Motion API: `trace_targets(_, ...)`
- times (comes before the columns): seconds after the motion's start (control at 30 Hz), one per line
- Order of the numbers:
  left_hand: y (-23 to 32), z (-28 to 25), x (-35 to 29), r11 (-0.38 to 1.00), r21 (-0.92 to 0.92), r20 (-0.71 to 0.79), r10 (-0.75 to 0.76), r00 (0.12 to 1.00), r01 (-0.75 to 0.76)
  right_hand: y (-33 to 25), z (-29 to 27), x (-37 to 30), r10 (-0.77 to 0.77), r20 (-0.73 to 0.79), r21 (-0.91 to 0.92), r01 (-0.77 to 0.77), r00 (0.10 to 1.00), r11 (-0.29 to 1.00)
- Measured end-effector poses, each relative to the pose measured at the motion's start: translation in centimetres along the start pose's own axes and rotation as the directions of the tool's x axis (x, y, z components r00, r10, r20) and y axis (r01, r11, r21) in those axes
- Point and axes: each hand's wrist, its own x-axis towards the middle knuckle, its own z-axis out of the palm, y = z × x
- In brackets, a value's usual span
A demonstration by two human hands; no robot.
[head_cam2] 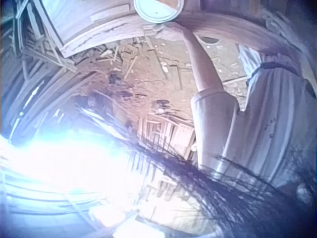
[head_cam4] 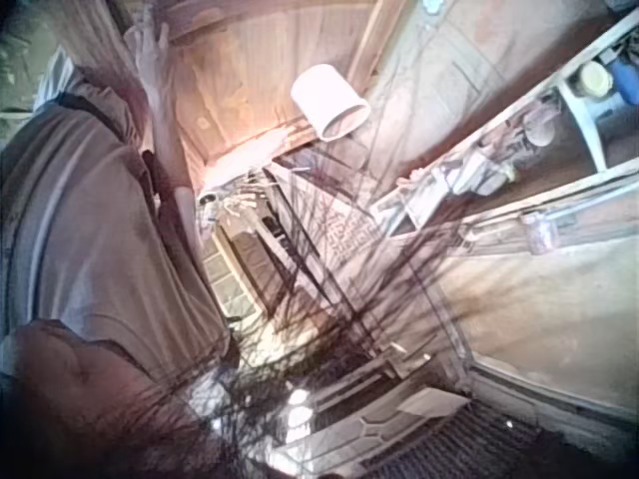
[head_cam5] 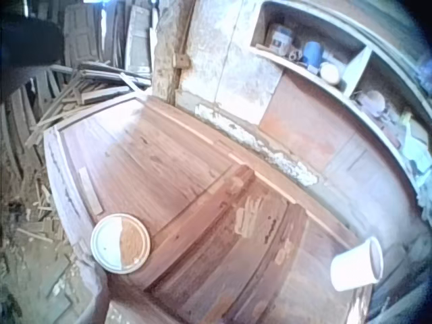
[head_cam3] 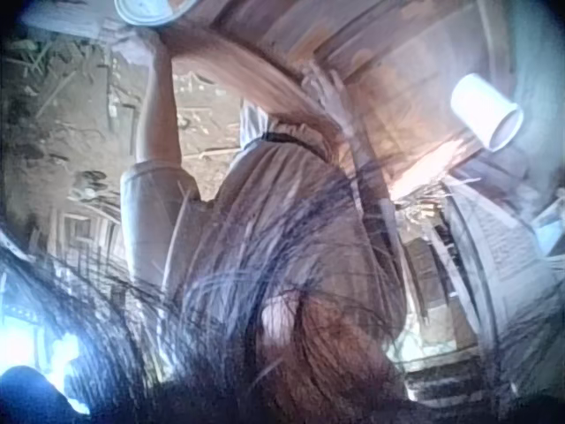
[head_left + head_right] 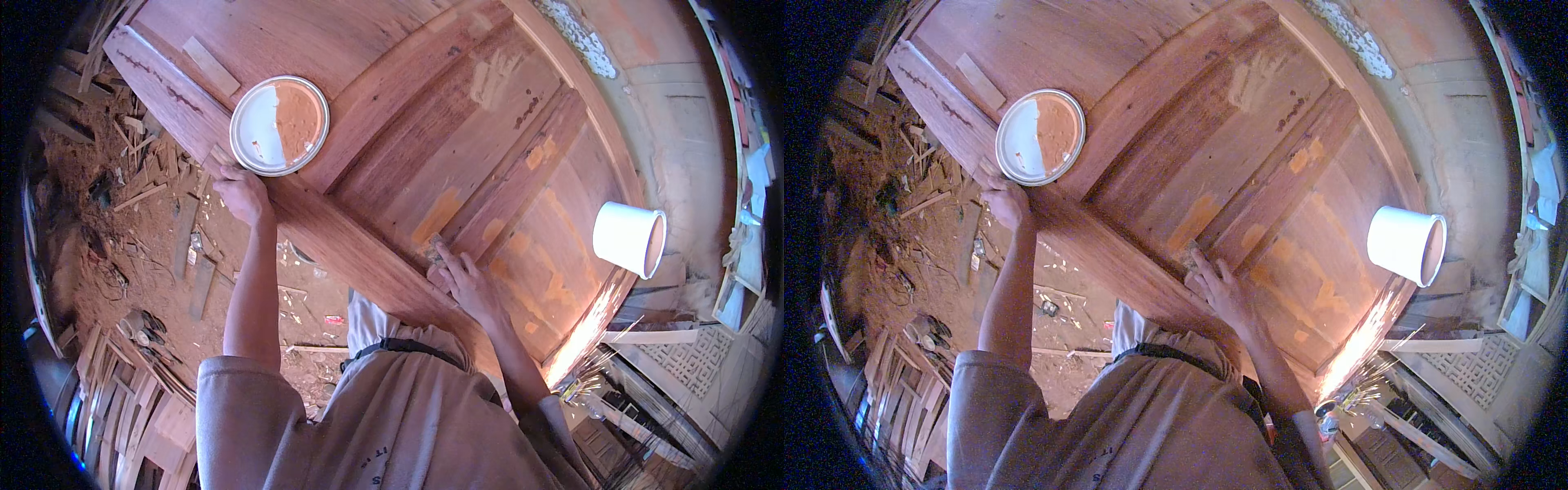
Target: The person applies a wood filler substance to the recesses of a large wooden door using a small scraper tool, repeatedly dipping the tool into a white bucket.
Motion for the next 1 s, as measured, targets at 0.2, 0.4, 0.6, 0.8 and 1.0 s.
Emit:
trace_targets(0.2, -0.2, 0.1, 0.4, 1.000, 0.020, -0.002, -0.016, 1.000, 0.016, 1.2, 0.4, 2.2, -0.075, 0.026, -0.170, 0.078, 0.997, 0.982)
trace_targets(0.4, -0.2, 0.1, 0.1, 1.000, 0.020, -0.001, 0.013, 1.000, -0.013, 1.0, 0.6, 1.4, 0.077, 0.078, -0.234, -0.057, 0.994, 0.971)
trace_targets(0.6, -0.2, -0.1, 0.1, 0.999, 0.026, -0.012, 0.019, 1.000, -0.019, -0.2, -3.0, 0.8, 0.207, 0.036, -0.062, -0.204, 0.978, 0.977)
trace_targets(0.8, 0.3, -0.1, 0.0, 1.000, 0.026, 0.015, 0.013, 1.000, -0.013, -5.5, -1.9, 5.4, 0.400, 0.015, 0.052, -0.400, 0.916, 0.915)
trace_targets(1.0, 1.0, -0.4, -0.7, 1.000, -0.007, 0.030, -0.005, 1.000, 0.005, -6.7, 1.9, 3.6, 0.402, -0.026, 0.064, -0.400, 0.915, 0.914)
